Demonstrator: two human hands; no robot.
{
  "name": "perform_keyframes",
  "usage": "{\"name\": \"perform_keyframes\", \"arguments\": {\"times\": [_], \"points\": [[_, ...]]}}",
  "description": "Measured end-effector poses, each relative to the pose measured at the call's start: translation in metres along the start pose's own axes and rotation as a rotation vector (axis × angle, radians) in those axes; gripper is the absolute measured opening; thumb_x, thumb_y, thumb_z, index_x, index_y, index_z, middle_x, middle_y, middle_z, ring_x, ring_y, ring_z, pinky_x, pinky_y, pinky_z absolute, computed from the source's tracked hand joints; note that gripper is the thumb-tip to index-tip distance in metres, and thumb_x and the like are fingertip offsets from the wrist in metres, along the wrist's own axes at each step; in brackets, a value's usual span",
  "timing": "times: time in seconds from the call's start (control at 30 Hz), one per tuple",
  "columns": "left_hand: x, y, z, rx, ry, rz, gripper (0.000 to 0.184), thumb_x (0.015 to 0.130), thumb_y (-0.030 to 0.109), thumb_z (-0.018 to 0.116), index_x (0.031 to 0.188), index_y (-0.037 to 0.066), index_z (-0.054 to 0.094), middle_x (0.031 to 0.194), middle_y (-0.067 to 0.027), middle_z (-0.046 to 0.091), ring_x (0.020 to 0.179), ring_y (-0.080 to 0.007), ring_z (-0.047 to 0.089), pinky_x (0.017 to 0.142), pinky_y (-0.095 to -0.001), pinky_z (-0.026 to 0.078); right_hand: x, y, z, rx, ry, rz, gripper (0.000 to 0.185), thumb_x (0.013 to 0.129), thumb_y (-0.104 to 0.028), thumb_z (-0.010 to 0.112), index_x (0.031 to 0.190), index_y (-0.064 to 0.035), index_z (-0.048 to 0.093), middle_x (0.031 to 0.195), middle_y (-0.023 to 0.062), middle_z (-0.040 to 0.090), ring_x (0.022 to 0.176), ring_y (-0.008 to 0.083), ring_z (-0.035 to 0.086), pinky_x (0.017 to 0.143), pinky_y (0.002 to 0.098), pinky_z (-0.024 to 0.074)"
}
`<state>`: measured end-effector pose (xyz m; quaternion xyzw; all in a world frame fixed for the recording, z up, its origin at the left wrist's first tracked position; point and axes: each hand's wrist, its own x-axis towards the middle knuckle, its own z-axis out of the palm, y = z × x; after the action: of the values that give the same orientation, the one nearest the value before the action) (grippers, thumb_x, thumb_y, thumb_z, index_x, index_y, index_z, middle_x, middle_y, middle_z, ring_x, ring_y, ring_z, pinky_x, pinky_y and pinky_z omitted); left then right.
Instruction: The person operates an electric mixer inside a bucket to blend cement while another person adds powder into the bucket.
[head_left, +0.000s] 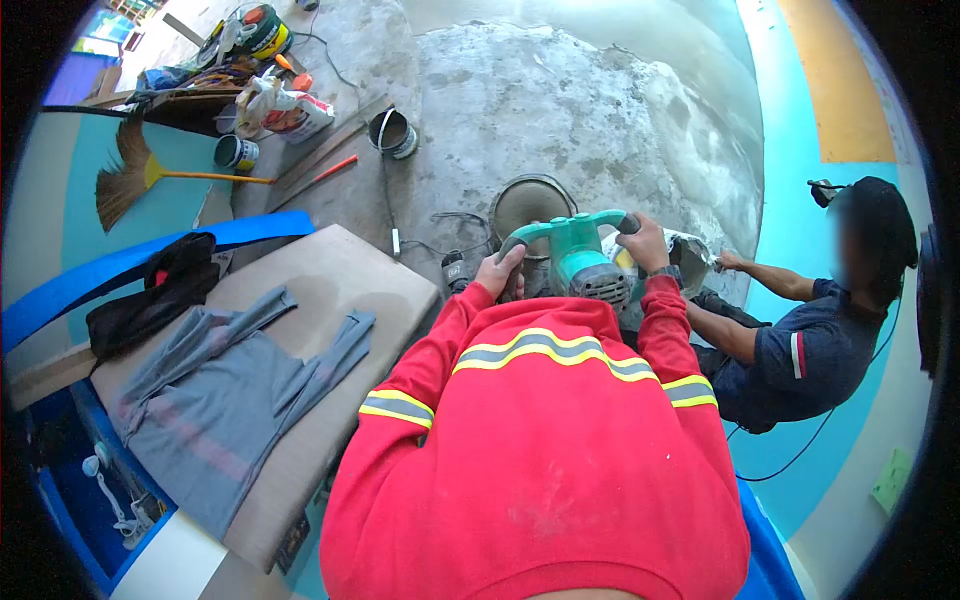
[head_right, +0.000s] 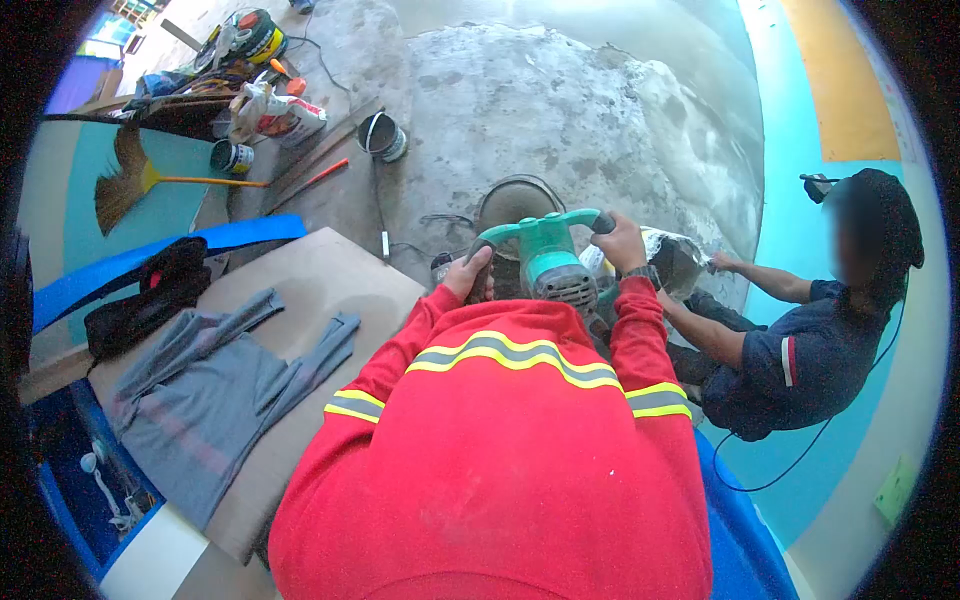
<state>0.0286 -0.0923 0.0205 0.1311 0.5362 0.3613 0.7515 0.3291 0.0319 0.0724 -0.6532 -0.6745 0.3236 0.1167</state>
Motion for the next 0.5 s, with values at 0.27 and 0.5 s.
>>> {"name": "perform_keyframes", "arguments": {"times": [0.27,0.5], "points": [[0.0053,-0.0012,-0.001,-0.019,-0.024,-0.027,0.051,0.081,0.056,0.067,0.089,0.007,0.055,0.062,-0.0068,0.058,0.047,-0.0202,0.056,0.044,-0.0336,0.048,0.0,0.0013,-0.0017,-0.022,-0.008,0.046,0.039,0.063,-0.022,0.068,0.096,-0.0023,0.065,0.086,0.0205,0.067,0.082,0.0337,0.066,0.074,0.0397,0.0503],[0.0,0.0071,0.004,-0.042,-0.008,-0.037,0.046,0.083,0.052,0.067,0.089,0.007,0.054,0.061,-0.0065,0.056,0.046,-0.0199,0.055,0.044,-0.033,0.048,0.0011,-0.0041,-0.0038,-0.014,-0.006,0.039,0.037,0.063,-0.026,0.067,0.093,-0.0037,0.065,0.084,0.0214,0.066,0.081,0.0366,0.066,0.072,0.0415,0.0501]]}}
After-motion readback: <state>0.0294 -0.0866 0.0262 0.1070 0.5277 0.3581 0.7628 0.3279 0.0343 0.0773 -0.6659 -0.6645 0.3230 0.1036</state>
